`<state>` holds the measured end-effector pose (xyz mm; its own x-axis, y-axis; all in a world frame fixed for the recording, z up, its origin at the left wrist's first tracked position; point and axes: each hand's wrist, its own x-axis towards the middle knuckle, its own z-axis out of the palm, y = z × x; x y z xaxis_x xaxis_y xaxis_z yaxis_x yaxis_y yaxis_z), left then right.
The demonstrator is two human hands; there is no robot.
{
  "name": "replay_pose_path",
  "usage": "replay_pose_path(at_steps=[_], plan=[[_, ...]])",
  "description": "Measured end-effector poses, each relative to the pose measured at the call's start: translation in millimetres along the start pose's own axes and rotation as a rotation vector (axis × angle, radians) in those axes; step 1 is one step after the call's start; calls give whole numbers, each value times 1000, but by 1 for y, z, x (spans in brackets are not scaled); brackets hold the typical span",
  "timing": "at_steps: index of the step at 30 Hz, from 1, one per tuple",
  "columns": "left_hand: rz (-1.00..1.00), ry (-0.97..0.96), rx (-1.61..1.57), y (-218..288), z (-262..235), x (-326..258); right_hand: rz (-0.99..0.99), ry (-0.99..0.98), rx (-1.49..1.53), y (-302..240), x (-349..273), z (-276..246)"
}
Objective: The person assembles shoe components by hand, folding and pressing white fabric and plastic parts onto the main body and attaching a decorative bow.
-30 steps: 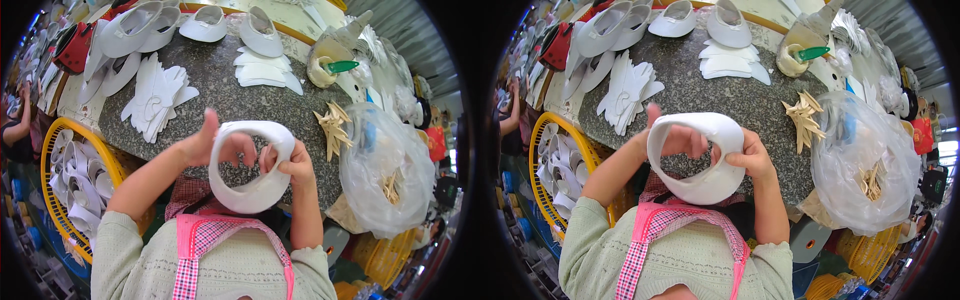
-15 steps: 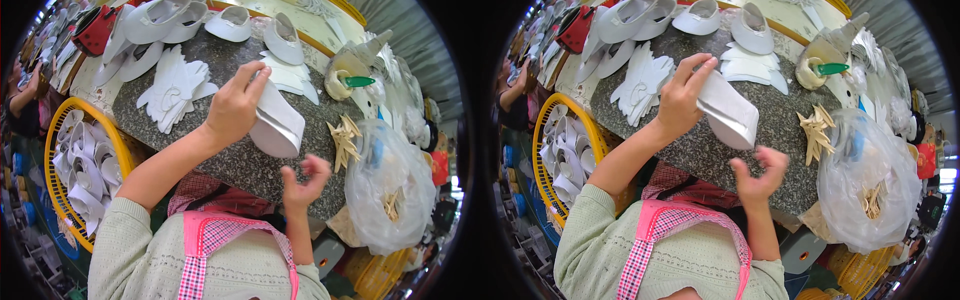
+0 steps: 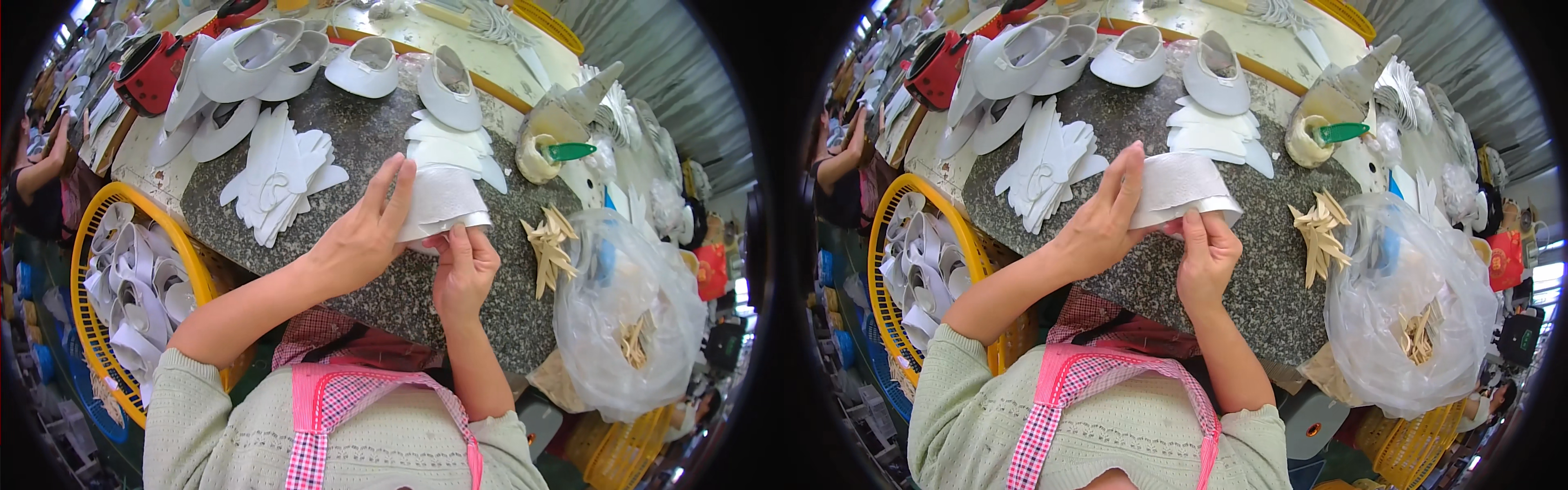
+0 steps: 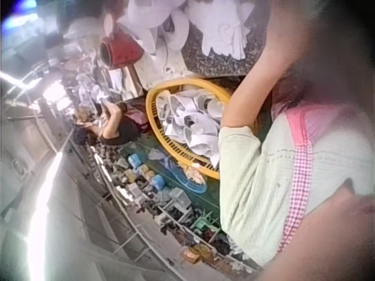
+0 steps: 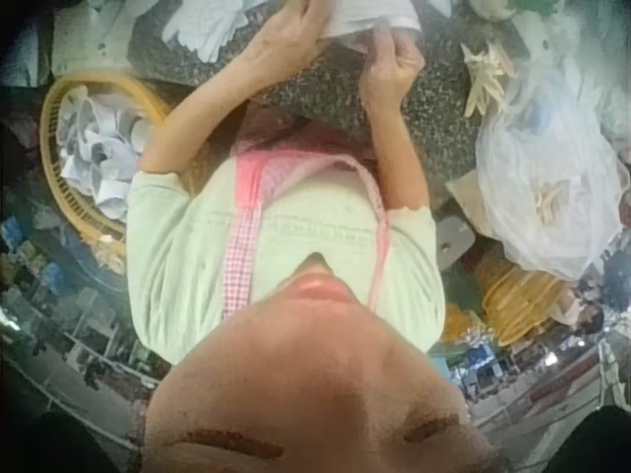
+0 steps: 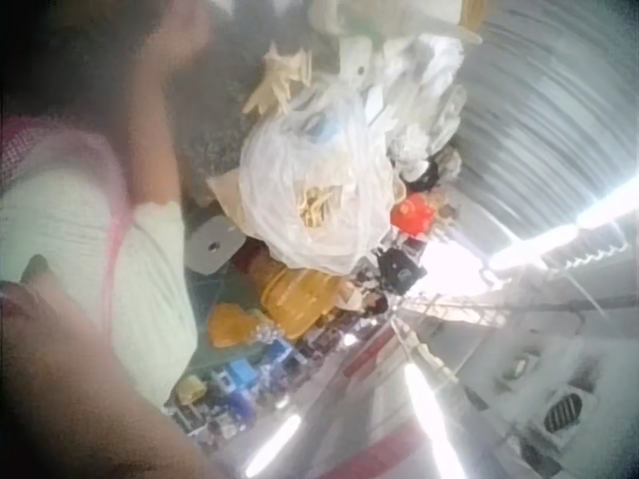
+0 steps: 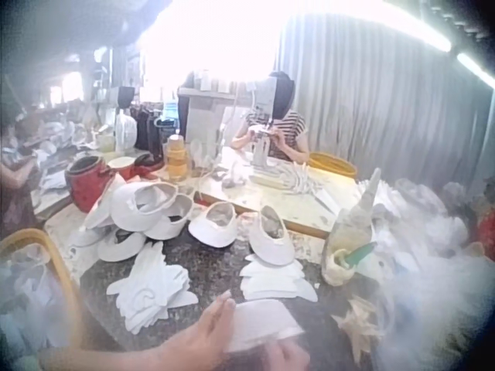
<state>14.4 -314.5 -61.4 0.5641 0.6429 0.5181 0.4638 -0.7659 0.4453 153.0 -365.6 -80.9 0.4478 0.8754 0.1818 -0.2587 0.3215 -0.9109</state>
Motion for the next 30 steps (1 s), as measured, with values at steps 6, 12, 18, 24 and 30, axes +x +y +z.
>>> replay_pose_path(at_steps=[6, 12, 18, 24, 30], plan=[[168, 359, -114, 8, -27, 10, -118, -100, -113, -17, 10, 4], [207, 350, 245, 19, -24, 19, -75, -175, -213, -17, 14, -2], [293, 448, 316, 6, -9, 21, -186, -256, -551, -24, 20, -6], [54, 447, -94, -8, -16, 39, -526, -260, -790, -19, 26, -17], [-578, 348, -1101, -38, -7, 31, -132, -197, -133, -17, 16, -27]])
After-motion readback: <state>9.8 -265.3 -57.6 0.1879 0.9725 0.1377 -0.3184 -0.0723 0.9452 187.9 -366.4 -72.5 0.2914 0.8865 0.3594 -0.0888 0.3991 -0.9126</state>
